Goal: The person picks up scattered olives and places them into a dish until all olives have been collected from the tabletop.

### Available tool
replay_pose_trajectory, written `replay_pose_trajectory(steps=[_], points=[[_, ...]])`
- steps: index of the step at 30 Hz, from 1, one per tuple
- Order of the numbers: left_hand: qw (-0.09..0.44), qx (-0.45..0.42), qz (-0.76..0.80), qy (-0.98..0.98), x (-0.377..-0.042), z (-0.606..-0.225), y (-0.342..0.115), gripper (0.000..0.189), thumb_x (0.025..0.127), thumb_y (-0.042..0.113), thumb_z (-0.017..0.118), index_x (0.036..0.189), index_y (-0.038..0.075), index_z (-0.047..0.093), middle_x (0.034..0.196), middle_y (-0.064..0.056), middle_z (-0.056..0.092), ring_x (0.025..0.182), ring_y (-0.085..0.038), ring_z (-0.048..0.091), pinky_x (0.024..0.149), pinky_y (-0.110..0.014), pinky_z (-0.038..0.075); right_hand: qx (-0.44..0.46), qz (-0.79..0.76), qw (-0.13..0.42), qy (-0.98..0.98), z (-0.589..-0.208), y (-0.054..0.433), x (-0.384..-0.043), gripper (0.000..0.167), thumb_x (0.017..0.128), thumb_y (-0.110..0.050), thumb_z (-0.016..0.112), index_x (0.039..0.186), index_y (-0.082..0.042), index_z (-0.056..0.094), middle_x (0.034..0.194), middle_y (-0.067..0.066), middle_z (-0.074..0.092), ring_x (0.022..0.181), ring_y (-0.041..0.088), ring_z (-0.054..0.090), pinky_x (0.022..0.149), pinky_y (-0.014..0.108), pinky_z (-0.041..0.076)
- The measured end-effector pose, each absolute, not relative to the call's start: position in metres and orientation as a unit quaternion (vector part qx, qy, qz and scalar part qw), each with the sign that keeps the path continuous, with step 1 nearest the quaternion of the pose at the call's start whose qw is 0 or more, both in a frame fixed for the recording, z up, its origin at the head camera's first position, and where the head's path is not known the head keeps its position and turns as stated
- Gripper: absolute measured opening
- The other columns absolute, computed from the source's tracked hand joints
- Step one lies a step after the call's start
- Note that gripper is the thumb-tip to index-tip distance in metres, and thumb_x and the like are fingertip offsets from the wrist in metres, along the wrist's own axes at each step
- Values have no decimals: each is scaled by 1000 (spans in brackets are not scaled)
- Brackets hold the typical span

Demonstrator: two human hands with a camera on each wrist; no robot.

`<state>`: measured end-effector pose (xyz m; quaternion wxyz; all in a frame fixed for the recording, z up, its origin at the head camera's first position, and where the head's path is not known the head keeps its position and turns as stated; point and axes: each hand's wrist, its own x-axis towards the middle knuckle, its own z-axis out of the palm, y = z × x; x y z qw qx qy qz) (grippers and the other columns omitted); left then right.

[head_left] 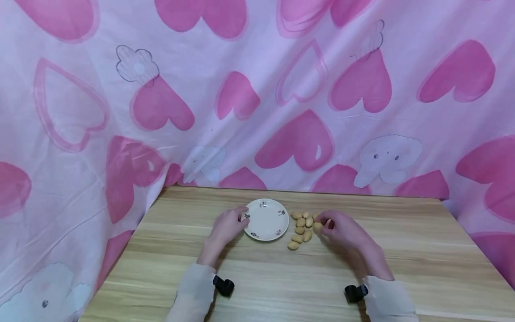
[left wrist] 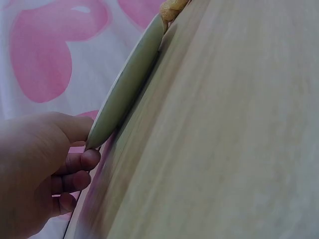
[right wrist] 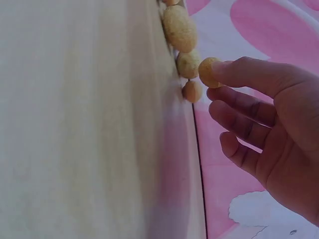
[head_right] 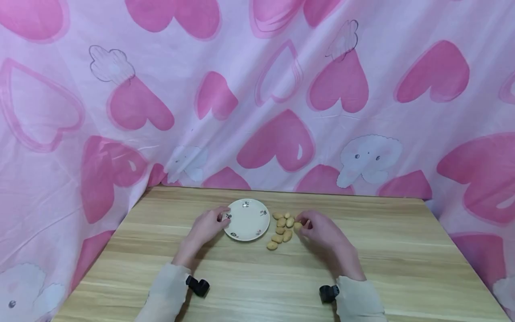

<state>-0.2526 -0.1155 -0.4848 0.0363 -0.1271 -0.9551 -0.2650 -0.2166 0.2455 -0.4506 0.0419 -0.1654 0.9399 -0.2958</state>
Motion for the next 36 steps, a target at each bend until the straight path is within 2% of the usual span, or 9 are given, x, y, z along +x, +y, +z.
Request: replay_pose_trajectory(steps=[5, 12, 20, 30, 36], points=[[38, -128, -264, -955, -254, -484, -112, 41, 91, 28, 69, 130, 14, 65, 72, 5, 57, 64, -11, 49, 61, -30, 41, -184, -294, 27, 937, -448, 241, -220, 22, 89, -10, 66, 110, -14, 71, 105, -1, 70, 87, 12, 60, 77, 30, 52], [27, -115, -275, -954, -252, -482, -113, 41, 91, 26, 68, 130, 14, 65, 73, 3, 58, 63, -12, 50, 59, -30, 41, -193, -290, 40, 937, -441, 222, -228, 21, 89, -13, 70, 110, -17, 71, 99, -5, 67, 86, 13, 58, 77, 32, 51], [19, -113, -279, -954, -253, -481, -113, 40, 92, 27, 68, 131, 15, 65, 73, 4, 57, 64, -12, 50, 59, -30, 41, -249, -262, 20, 932, -434, 201, -240, 21, 88, -16, 73, 110, -17, 71, 93, -7, 67, 82, 9, 58, 74, 29, 51], [21, -113, -283, -952, -253, -483, -114, 41, 92, 26, 68, 131, 15, 65, 72, 3, 58, 63, -12, 50, 58, -30, 40, -253, -244, 57, 935, -436, 168, -254, 22, 90, -19, 72, 112, -18, 72, 99, -6, 66, 87, 12, 57, 79, 32, 51], [18, -109, -286, -952, -251, -485, -114, 41, 92, 26, 68, 131, 15, 64, 72, 4, 57, 63, -12, 49, 58, -29, 39, -266, -236, 63, 933, -442, 156, -259, 22, 89, -17, 73, 112, -20, 72, 100, -7, 67, 88, 10, 58, 82, 31, 51]])
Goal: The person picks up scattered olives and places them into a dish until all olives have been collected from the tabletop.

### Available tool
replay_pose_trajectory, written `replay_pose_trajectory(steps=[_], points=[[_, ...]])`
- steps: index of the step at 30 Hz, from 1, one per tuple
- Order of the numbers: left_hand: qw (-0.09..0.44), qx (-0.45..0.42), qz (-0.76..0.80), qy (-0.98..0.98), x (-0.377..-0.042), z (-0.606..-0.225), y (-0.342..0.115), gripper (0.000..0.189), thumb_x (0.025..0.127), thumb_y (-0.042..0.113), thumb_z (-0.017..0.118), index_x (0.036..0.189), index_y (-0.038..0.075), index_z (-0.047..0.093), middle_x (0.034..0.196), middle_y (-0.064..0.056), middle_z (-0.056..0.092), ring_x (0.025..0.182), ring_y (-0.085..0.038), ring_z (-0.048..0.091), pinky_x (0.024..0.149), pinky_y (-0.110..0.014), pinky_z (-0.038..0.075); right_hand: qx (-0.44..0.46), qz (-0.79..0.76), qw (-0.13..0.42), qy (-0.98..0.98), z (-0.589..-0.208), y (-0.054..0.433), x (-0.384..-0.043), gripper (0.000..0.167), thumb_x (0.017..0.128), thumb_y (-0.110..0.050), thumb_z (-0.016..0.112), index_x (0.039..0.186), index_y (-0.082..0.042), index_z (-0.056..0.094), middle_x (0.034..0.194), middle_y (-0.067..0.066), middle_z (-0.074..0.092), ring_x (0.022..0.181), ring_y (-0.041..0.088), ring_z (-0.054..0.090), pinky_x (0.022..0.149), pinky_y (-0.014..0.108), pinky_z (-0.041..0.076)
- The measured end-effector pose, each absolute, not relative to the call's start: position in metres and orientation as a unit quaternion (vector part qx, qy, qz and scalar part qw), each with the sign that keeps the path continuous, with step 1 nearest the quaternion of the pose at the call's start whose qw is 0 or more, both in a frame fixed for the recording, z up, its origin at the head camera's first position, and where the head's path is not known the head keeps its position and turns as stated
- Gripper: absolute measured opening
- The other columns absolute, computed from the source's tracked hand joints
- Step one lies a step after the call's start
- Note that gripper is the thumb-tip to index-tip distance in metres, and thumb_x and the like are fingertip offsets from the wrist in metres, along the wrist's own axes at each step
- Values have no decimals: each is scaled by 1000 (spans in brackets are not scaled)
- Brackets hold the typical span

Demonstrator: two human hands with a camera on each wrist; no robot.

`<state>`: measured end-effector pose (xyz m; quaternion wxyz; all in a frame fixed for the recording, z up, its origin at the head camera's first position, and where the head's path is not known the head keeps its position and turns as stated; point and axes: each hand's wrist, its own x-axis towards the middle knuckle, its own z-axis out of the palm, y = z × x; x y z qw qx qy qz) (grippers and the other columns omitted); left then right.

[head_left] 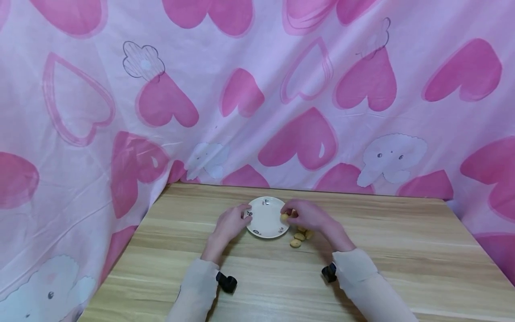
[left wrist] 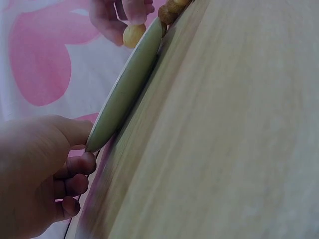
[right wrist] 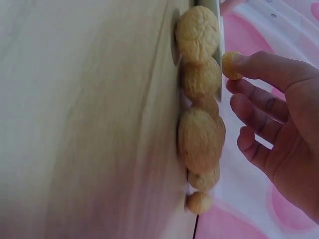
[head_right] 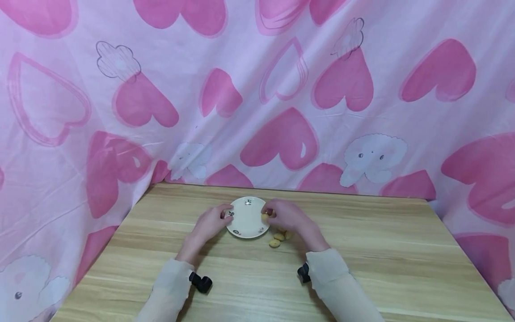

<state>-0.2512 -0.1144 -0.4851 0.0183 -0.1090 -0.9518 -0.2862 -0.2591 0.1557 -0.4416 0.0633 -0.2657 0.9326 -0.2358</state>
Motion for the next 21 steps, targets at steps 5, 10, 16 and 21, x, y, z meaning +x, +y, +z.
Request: replay_pose_trajectory(steps=[5, 10, 16, 21], points=[[15, -111, -290, -951, -252, -484, -114, 41, 92, 26, 67, 132, 15, 64, 72, 3, 57, 63, -12, 50, 57, -29, 39, -283, -232, 64, 928, -445, 148, -262, 20, 87, -16, 74, 107, -19, 73, 98, -8, 68, 84, 9, 58, 78, 30, 51], [12, -112, -288, -951, -252, -484, -114, 41, 93, 26, 67, 132, 14, 64, 71, 3, 57, 62, -12, 49, 56, -29, 39, -285, -227, 73, 928, -448, 142, -265, 20, 87, -16, 74, 106, -21, 73, 97, -10, 67, 84, 10, 58, 77, 30, 50], [8, -114, -293, -949, -252, -483, -114, 42, 92, 26, 67, 132, 13, 63, 71, 3, 56, 61, -12, 48, 55, -29, 38, -278, -224, 84, 930, -448, 139, -266, 21, 86, -17, 75, 107, -21, 73, 101, -9, 67, 90, 12, 60, 82, 32, 51], [5, -111, -297, -948, -251, -484, -114, 42, 92, 26, 68, 132, 13, 63, 70, 3, 55, 60, -12, 47, 54, -29, 37, -291, -216, 74, 929, -447, 140, -266, 27, 85, -17, 75, 112, -18, 72, 104, -6, 68, 91, 12, 61, 84, 34, 52]])
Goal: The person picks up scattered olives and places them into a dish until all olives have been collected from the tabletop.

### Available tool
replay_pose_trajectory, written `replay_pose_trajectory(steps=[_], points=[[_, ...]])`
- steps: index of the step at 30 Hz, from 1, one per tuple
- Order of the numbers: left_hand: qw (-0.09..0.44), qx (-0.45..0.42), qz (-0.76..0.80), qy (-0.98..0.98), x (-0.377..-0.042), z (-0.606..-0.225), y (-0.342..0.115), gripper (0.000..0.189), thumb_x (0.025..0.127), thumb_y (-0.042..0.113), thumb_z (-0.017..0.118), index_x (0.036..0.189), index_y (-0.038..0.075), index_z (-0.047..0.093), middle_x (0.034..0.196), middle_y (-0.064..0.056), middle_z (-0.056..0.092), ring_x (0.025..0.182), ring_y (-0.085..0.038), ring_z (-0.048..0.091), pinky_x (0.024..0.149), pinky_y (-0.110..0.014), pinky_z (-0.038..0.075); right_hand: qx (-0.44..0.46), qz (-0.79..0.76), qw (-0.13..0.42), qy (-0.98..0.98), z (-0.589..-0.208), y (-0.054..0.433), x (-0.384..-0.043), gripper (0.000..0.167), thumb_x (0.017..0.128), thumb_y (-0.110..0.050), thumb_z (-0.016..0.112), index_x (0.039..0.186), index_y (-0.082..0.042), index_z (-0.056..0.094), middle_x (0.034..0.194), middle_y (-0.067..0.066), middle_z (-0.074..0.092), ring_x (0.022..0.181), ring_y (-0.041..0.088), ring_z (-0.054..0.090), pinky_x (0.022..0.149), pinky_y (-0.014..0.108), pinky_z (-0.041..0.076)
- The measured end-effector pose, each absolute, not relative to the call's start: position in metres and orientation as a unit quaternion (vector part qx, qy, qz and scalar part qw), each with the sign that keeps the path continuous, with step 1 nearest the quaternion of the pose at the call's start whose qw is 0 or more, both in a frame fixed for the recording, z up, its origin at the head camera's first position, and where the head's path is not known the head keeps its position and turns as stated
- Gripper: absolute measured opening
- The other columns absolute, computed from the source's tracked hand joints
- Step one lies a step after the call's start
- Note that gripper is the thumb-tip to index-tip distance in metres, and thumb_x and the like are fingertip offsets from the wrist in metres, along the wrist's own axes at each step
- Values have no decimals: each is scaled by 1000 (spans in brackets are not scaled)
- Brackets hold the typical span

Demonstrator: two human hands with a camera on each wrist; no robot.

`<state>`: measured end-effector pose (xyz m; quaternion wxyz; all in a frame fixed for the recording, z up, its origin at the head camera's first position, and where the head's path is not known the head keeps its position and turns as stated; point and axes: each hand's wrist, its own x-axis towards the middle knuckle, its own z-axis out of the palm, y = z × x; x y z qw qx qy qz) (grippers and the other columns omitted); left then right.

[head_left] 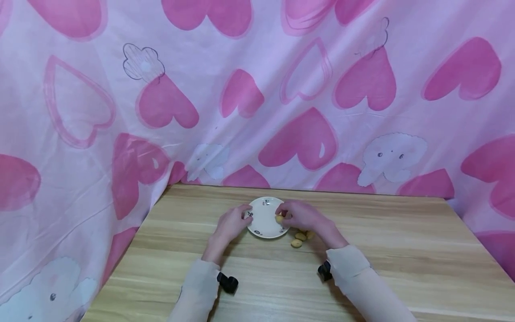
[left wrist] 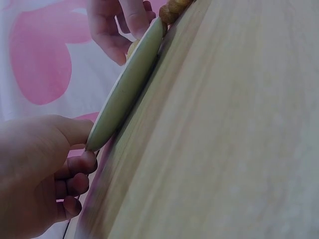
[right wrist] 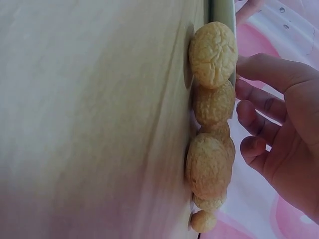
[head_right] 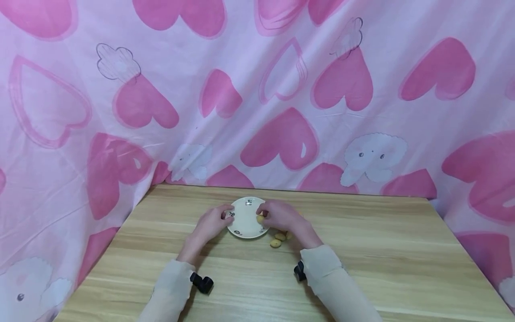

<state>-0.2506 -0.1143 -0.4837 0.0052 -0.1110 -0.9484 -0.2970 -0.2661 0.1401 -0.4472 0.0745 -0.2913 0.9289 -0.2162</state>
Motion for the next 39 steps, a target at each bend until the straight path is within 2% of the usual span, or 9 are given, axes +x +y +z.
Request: replay_pose_trajectory(steps=[9, 16, 21, 28, 39], points=[[8, -112, -299, -948, -251, -485, -115, 42, 93, 27, 67, 132, 14, 63, 71, 3, 56, 61, -12, 48, 55, -29, 38, -279, -248, 67, 925, -438, 156, -255, 24, 93, -20, 67, 116, -14, 70, 105, -3, 67, 89, 13, 59, 81, 34, 51], [13, -118, -307, -944, -252, -485, -112, 41, 93, 26, 67, 132, 13, 63, 73, 2, 57, 63, -12, 49, 57, -29, 40, -270, -250, 60, 928, -431, 174, -247, 25, 92, -17, 68, 117, -13, 70, 107, 0, 68, 93, 16, 60, 84, 36, 51], [9, -113, -307, -945, -250, -484, -114, 42, 92, 26, 67, 132, 12, 63, 75, 2, 58, 65, -13, 50, 58, -30, 41, -258, -249, 49, 932, -432, 184, -246, 24, 91, -17, 70, 115, -15, 71, 102, -3, 68, 87, 13, 60, 79, 34, 51], [14, -113, -299, -947, -250, -483, -115, 41, 92, 25, 68, 132, 13, 63, 78, 1, 61, 69, -14, 53, 65, -33, 44, -253, -249, 38, 934, -433, 201, -245, 25, 91, -17, 71, 116, -13, 71, 103, 0, 69, 86, 12, 59, 79, 35, 51], [7, -104, -308, -946, -249, -483, -114, 42, 92, 26, 67, 132, 14, 63, 75, 1, 58, 64, -13, 50, 57, -29, 39, -256, -261, 19, 931, -440, 225, -245, 23, 91, -13, 69, 114, -9, 71, 108, 7, 69, 97, 25, 64, 82, 41, 53]])
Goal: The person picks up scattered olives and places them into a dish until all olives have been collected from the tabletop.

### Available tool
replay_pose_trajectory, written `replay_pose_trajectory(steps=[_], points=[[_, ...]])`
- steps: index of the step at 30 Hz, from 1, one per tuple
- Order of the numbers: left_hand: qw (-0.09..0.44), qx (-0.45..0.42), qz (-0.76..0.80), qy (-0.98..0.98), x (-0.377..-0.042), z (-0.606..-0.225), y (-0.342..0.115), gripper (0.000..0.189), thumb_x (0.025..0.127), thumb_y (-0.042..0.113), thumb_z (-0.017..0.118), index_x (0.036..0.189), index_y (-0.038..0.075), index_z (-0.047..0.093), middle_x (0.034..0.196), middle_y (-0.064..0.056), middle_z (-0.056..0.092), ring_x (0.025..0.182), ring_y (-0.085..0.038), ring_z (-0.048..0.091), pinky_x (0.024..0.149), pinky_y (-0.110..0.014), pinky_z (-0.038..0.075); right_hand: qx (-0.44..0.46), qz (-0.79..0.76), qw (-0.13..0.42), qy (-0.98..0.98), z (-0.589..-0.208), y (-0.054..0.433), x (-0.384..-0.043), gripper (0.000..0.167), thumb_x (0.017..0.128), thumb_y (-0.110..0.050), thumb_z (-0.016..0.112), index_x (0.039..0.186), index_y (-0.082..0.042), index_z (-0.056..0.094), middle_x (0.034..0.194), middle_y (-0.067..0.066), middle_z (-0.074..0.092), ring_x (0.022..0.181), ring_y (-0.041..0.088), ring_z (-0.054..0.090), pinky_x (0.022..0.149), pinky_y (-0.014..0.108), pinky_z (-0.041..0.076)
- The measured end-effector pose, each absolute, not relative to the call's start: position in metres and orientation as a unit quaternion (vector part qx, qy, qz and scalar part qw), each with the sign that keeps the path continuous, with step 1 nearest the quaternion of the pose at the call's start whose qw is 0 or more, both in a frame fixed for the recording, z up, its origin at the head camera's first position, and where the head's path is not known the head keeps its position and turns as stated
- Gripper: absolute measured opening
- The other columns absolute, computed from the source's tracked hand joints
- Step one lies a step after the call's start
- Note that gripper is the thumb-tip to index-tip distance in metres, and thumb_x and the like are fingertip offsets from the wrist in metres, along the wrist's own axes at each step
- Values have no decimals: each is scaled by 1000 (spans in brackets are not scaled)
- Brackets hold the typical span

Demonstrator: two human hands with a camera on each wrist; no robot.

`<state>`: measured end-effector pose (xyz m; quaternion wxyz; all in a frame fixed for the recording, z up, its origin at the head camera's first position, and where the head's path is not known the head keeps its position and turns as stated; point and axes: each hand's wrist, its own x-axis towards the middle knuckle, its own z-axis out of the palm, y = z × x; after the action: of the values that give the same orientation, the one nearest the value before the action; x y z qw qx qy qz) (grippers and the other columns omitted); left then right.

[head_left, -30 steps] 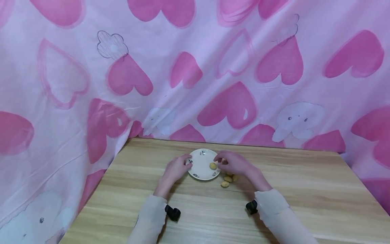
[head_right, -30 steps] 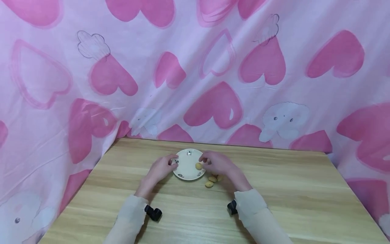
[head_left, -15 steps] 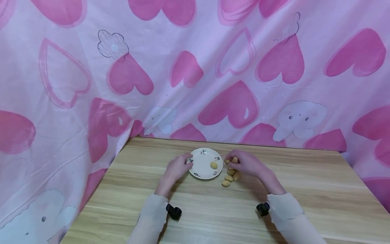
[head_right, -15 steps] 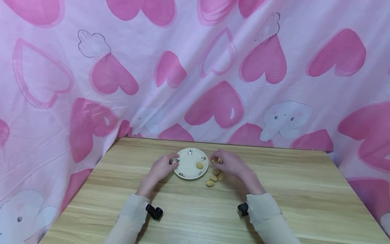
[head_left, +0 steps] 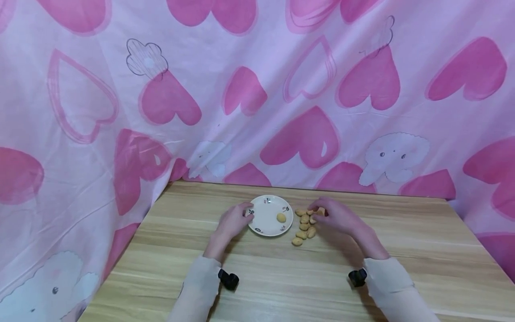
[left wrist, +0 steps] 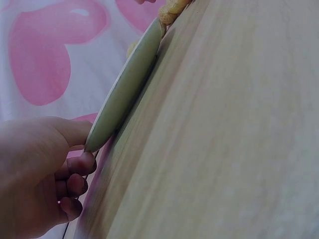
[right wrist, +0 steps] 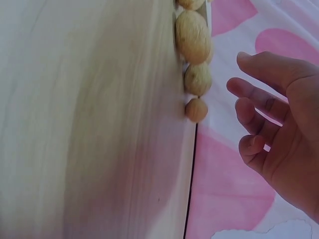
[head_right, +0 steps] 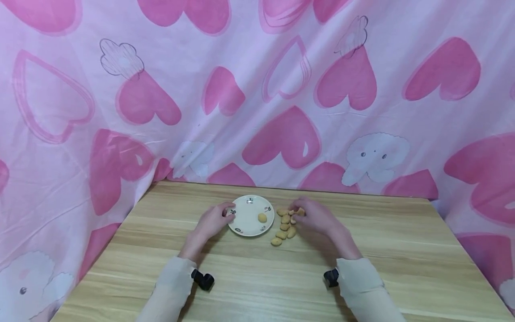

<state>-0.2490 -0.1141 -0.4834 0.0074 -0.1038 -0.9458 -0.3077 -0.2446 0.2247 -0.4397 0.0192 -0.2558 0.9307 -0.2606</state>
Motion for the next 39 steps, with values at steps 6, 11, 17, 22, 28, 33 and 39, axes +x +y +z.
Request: replay_pose_trajectory(steps=[6, 11, 17, 22, 28, 33, 39], points=[[5, -98, -311, -945, -249, -484, -115, 41, 92, 26, 68, 131, 14, 64, 74, 1, 57, 63, -13, 49, 57, -30, 39, -260, -259, 10, 930, -445, 237, -248, 24, 90, -11, 69, 114, -7, 70, 109, 8, 69, 98, 25, 63, 80, 39, 52], [-1, -99, -309, -946, -251, -485, -114, 42, 93, 27, 68, 132, 15, 63, 76, 2, 59, 65, -13, 51, 59, -30, 40, -251, -258, 17, 933, -448, 247, -250, 26, 90, -11, 69, 116, -7, 69, 112, 8, 68, 104, 28, 63, 86, 44, 53], [0, -99, -310, -945, -251, -485, -115, 41, 93, 26, 68, 132, 15, 63, 76, 2, 59, 65, -13, 51, 59, -30, 40, -251, -251, 29, 935, -455, 255, -257, 29, 90, -13, 70, 119, -8, 67, 112, 7, 66, 101, 26, 61, 84, 41, 50], [3, -100, -318, -943, -251, -484, -115, 41, 92, 25, 68, 131, 14, 64, 75, 2, 57, 64, -13, 50, 58, -30, 39, -248, -241, 54, 937, -458, 257, -266, 34, 88, -16, 73, 121, -9, 66, 106, 5, 66, 96, 20, 61, 85, 40, 51], [2, -104, -322, -941, -249, -485, -114, 41, 92, 25, 68, 131, 14, 64, 74, 1, 56, 62, -13, 48, 55, -30, 38, -233, -245, 75, 938, -461, 257, -271, 30, 89, -15, 71, 118, -10, 67, 104, 3, 68, 94, 18, 63, 83, 40, 53], [4, -100, -322, -941, -250, -486, -114, 42, 92, 25, 68, 132, 14, 63, 76, 2, 58, 65, -13, 50, 59, -30, 40, -224, -242, 71, 942, -460, 255, -272, 28, 89, -14, 70, 116, -9, 68, 104, 3, 69, 96, 20, 63, 85, 41, 53], [1, -101, -322, -941, -252, -486, -115, 43, 92, 24, 68, 133, 14, 62, 74, 1, 57, 64, -14, 49, 57, -30, 39, -222, -235, 62, 944, -457, 252, -268, 30, 89, -15, 69, 119, -9, 68, 109, 5, 69, 100, 22, 63, 88, 43, 53]])
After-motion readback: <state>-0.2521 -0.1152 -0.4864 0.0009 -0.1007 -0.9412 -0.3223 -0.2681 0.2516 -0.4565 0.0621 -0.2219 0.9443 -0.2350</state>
